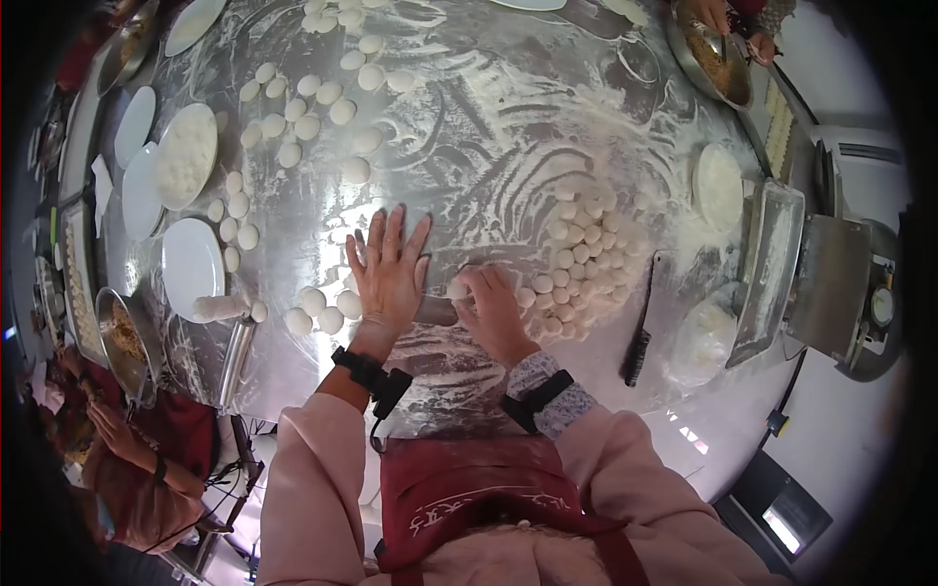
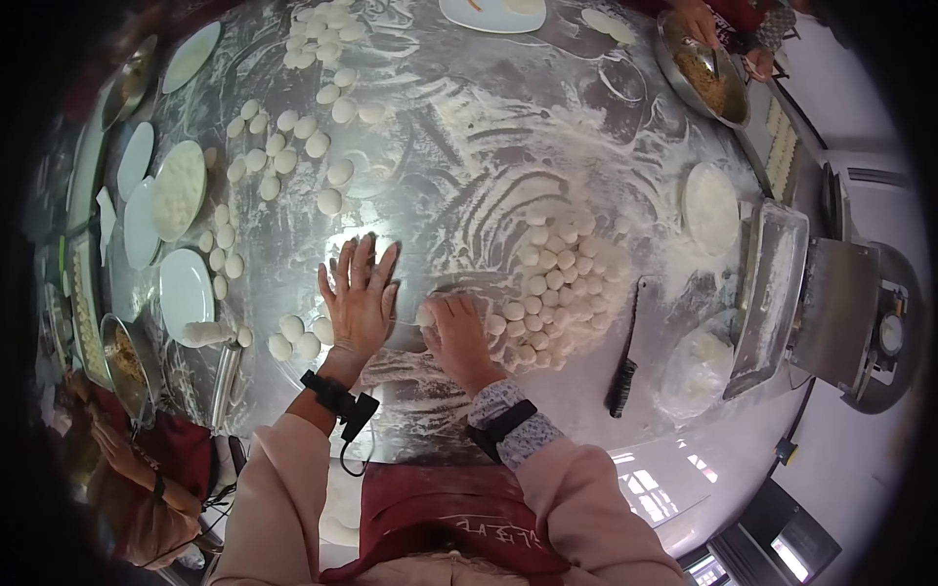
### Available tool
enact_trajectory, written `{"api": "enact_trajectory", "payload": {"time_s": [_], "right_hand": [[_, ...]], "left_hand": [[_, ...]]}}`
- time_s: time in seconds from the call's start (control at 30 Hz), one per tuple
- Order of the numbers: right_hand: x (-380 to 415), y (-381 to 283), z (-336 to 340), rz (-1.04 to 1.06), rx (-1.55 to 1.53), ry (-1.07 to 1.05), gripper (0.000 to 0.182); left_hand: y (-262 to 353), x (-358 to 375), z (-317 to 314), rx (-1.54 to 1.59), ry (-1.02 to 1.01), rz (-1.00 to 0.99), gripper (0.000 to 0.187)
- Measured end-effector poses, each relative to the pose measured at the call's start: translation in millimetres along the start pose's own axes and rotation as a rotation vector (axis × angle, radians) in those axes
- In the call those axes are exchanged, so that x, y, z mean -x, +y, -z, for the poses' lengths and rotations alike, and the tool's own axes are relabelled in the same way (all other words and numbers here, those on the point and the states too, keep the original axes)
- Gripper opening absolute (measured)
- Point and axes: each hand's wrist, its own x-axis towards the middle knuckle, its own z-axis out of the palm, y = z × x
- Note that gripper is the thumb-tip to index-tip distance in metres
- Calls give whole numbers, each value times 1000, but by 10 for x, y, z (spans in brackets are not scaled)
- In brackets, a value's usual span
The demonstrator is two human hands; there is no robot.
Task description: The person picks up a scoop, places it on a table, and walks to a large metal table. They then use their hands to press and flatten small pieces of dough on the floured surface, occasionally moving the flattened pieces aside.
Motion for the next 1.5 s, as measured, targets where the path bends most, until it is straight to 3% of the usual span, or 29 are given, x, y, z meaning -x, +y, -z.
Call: {"api": "enact_trajectory", "payload": {"time_s": [0.1,0.13,0.2,0.27,0.4,0.53,0.6,0.63,0.77,0.87,0.93,0.97,1.03,1.17,1.23,1.27,1.33,1.37,1.43,1.5], "right_hand": [[58,-58,198,-43,-95,100,43],[96,-45,364,-48,20,129,44],[178,75,577,-49,144,155,45],[283,177,698,-80,475,-16,45],[282,242,694,-56,431,-29,36],[75,7,418,109,266,102,30],[3,-70,187,-119,44,-18,28],[-31,-84,114,-115,109,-40,29],[-69,-111,111,-69,98,33,34],[52,-34,466,-23,124,161,41],[137,79,735,-83,424,221,42],[208,141,814,-89,433,214,42],[278,234,892,-144,619,25,36],[164,293,850,-99,634,-6,31],[135,196,682,-20,294,155,29],[103,175,556,-21,290,156,29],[8,135,306,-233,-202,-48,27],[-27,108,259,-227,-213,-53,27],[-86,63,215,-49,77,45,23],[-32,155,253,-53,94,163,23]], "left_hand": [[320,-124,151,156,104,-24,57],[460,-143,102,166,102,-27,57],[699,-173,-23,256,16,-211,57],[777,-163,-247,246,-23,-241,58],[715,-173,-314,219,-125,-270,57],[278,-135,-278,74,-35,-144,57],[57,-109,-123,41,-15,-96,56],[7,-103,-96,34,-33,-93,56],[107,-113,36,33,-8,-32,56],[497,-154,90,150,66,-54,55],[736,-216,32,240,63,-234,55],[797,-213,-97,253,60,-233,55],[846,-279,-327,257,-74,-293,56],[741,-300,-302,210,-83,-259,58],[569,-202,-324,136,-41,-164,59],[456,-180,-292,131,-43,-165,59],[226,-114,-208,97,-9,-142,59],[169,-107,-176,70,-23,-146,59],[146,-123,-108,65,-14,-114,59],[250,-150,-76,77,-9,-92,58]]}}
